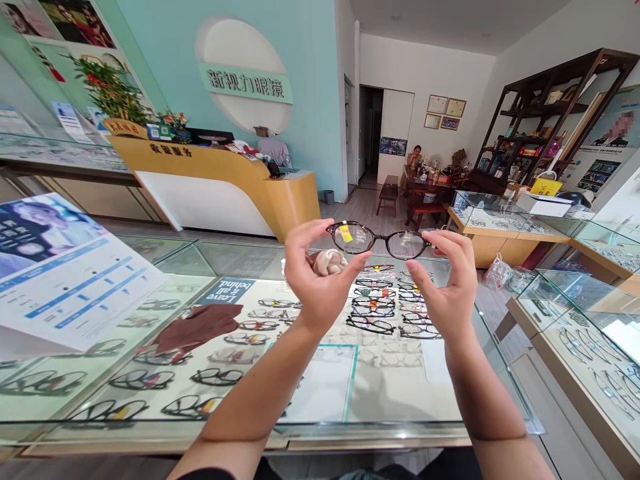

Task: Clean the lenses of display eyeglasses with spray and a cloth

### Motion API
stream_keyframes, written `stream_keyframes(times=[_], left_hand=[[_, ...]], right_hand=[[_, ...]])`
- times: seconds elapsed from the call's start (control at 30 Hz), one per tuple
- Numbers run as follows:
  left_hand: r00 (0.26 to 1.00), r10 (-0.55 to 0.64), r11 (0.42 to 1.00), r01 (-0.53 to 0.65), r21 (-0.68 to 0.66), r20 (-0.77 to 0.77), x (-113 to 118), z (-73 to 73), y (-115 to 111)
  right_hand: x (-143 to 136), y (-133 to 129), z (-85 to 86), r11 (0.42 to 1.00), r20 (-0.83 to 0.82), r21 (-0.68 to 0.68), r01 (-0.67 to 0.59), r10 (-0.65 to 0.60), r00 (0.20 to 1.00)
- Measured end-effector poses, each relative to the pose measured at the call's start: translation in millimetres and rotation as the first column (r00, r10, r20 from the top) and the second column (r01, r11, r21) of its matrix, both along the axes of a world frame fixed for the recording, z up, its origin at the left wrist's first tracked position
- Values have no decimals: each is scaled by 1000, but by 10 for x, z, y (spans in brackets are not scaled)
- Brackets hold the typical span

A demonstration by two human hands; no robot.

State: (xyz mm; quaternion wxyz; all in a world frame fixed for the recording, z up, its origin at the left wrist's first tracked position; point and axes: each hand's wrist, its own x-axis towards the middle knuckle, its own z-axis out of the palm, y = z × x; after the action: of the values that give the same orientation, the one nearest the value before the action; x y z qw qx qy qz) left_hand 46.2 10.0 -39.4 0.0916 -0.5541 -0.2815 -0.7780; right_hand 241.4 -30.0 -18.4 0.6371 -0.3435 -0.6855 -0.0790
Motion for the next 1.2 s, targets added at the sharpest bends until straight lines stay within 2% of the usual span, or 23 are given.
stream_keyframes(times=[0.07, 0.2, 0.33, 0.53, 0.7, 0.93, 1.2], left_hand=[[998, 64, 997, -63, 46, -25, -4, 2, -19], [996, 90, 994, -89, 68, -16, -7, -12, -12], [997, 79, 997, -78, 28, -20, -13, -31, 31], [999, 23, 993, -17, 121, -48, -3, -20, 32], [998, -7, 994, 13, 108, -55, 11, -25, 13], [997, -60, 993, 64, 103, -40, 7, -18, 8], [997, -66, 994, 70, 80, -50, -15, -33, 45]], right_hand=[[4, 20, -17, 997, -44, -61, -55, 53, 998], [11, 46, -31, 974, -151, -151, -171, 148, 977], [16, 30, -8, 947, -257, -170, -273, 225, 940], [22, 15, -5, 885, -412, -191, -424, 320, 853], [40, 55, -31, 820, -489, -192, -539, 396, 777], [53, 46, -16, 803, -512, -204, -560, 400, 760], [55, 33, -12, 803, -521, -223, -553, 382, 763]])
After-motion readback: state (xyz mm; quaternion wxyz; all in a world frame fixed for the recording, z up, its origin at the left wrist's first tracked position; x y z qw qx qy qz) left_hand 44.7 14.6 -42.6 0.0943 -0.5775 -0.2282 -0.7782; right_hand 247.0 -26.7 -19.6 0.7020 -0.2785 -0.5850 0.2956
